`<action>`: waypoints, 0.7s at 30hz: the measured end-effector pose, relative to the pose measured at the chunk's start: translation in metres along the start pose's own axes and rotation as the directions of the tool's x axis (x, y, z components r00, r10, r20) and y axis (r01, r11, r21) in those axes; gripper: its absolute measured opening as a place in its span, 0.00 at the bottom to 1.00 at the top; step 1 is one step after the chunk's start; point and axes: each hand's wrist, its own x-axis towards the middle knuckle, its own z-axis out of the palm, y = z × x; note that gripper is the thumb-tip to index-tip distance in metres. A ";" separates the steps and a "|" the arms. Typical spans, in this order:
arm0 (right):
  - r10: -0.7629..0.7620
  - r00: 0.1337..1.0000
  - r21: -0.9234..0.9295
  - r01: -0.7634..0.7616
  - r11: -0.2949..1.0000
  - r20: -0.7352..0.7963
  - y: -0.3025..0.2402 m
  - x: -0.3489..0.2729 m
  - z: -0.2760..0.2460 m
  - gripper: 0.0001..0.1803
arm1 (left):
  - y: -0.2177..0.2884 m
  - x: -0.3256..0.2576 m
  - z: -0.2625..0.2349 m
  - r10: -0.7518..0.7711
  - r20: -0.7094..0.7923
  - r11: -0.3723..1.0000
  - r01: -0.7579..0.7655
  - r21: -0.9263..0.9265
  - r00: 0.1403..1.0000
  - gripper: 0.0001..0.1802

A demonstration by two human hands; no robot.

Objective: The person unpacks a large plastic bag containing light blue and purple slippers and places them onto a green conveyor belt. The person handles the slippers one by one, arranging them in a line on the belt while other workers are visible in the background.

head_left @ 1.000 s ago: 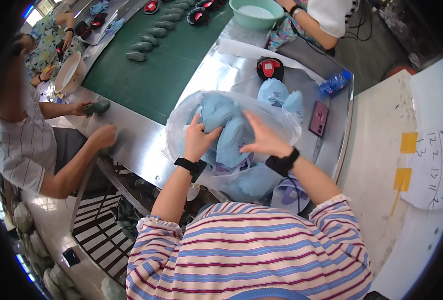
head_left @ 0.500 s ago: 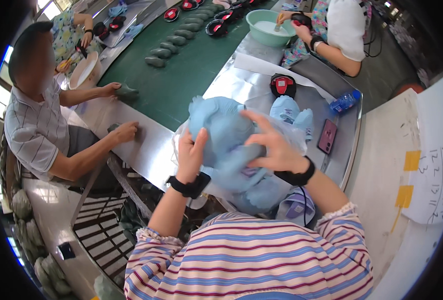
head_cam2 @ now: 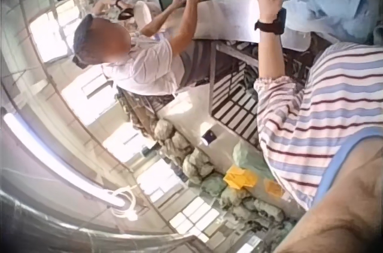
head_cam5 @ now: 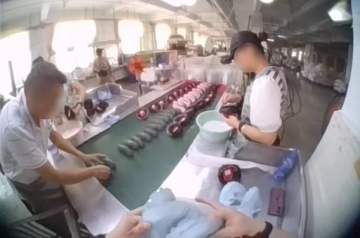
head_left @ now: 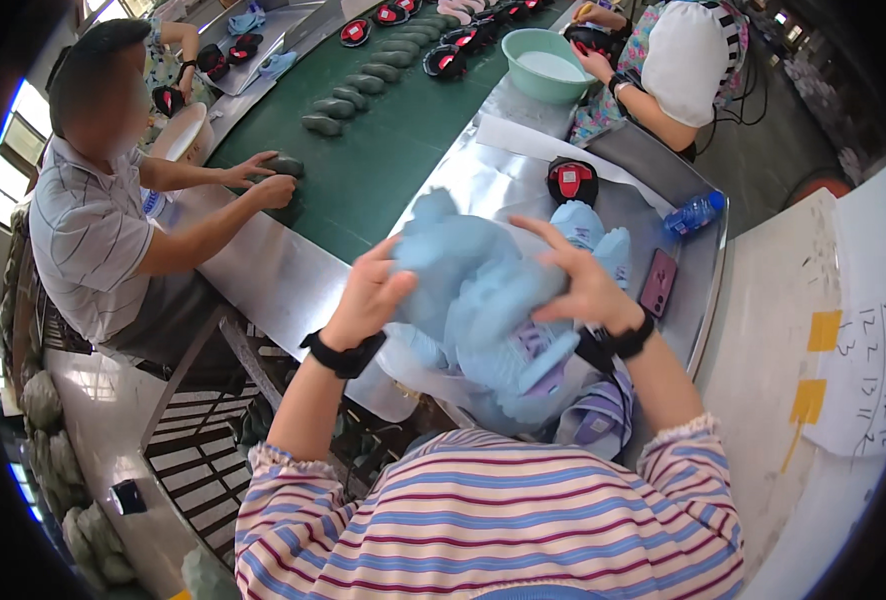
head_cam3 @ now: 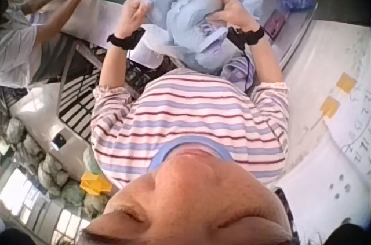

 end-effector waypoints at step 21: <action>0.342 0.929 -0.163 -0.320 0.933 0.138 0.033 0.073 -0.010 0.23 | -0.030 0.017 0.004 -0.285 0.155 0.910 0.318 -0.267 0.946 0.37</action>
